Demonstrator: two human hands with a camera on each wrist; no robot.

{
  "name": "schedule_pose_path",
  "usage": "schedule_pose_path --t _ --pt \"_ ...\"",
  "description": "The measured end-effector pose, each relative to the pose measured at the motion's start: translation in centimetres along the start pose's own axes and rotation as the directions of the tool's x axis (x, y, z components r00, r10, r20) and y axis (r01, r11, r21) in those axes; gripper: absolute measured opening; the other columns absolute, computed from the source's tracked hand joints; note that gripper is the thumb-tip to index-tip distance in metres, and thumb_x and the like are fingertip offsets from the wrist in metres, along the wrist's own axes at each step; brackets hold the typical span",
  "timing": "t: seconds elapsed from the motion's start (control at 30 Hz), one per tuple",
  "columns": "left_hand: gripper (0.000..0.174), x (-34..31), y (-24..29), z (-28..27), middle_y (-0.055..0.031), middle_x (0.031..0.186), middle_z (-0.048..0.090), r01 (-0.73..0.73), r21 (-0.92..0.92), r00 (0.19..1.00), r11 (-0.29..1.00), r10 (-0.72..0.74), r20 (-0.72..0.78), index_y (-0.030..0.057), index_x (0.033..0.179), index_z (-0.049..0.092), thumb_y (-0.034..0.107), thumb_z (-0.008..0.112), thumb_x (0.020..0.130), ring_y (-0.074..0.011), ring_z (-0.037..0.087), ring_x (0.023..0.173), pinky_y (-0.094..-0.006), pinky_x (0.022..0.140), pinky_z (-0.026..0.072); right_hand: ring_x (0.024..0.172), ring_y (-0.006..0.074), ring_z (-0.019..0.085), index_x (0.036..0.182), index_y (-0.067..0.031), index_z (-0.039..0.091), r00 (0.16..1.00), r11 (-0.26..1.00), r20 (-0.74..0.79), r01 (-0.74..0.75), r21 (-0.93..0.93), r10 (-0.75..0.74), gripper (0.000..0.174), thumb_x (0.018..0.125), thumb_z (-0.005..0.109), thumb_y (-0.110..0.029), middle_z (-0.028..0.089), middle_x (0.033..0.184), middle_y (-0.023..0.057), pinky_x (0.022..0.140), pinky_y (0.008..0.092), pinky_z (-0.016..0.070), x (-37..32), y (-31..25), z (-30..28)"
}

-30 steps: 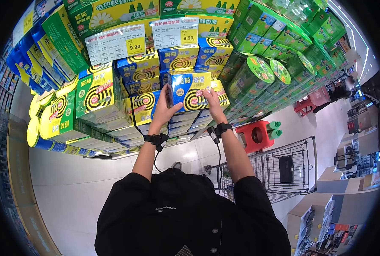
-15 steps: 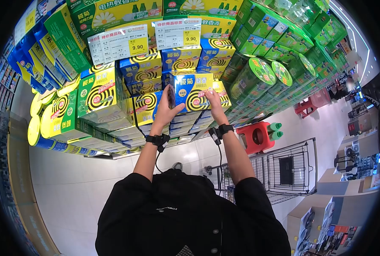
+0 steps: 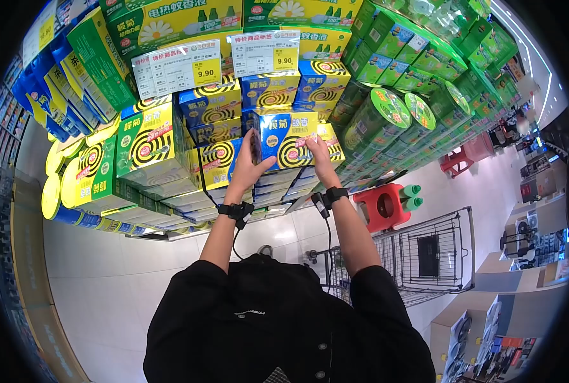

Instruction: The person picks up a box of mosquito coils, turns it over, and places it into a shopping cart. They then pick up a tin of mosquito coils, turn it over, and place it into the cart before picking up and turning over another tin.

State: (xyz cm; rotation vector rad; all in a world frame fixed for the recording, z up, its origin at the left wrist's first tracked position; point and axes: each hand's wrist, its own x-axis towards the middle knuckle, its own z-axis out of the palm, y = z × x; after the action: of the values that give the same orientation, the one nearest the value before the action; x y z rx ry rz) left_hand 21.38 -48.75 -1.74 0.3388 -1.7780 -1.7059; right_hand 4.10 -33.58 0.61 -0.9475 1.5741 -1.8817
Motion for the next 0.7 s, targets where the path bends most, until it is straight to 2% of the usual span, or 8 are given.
schedule_pose_path --t 0.33,0.43,0.7 --pt "0.099 0.1 -1.0 -0.1 -0.0243 0.143 0.045 -0.023 0.029 1.0 0.999 0.023 -0.015 -0.0044 0.152 0.022 0.031 0.081 0.08 -0.0314 0.049 0.131 -0.0396 0.109 0.0399 0.104 0.0127 0.056 0.125 0.002 0.059 1.0 0.997 -0.019 -0.016 -0.079 0.014 0.045 0.098 0.058 -0.034 0.065 0.115 0.0055 0.094 0.0273 0.0418 -0.1 -0.1 -0.2" --pt "0.099 0.1 -0.8 -0.1 -0.0243 0.143 0.045 -0.016 0.028 1.0 0.999 0.016 -0.016 -0.0045 0.152 0.022 0.031 0.081 0.08 -0.0314 0.049 0.131 -0.0395 0.109 0.0398 0.104 0.0126 0.055 0.125 0.0021 0.059 1.0 1.0 0.012 0.0 0.006 0.0 0.045 0.098 0.058 -0.034 0.065 0.114 0.0055 0.094 0.0272 0.0417 0.5 0.9 -0.3" --pt "0.1 0.0 -0.6 -0.1 -0.0245 0.143 0.045 -0.012 0.015 1.0 1.0 0.012 -0.012 -0.0043 0.152 0.021 0.031 0.081 0.08 -0.0312 0.049 0.13 -0.0391 0.109 0.04 0.103 0.0122 0.055 0.123 0.002 0.059 1.0 1.0 0.016 0.017 0.013 -0.017 0.045 0.098 0.058 -0.035 0.065 0.112 0.0049 0.093 0.027 0.0416 0.4 0.8 -0.3"
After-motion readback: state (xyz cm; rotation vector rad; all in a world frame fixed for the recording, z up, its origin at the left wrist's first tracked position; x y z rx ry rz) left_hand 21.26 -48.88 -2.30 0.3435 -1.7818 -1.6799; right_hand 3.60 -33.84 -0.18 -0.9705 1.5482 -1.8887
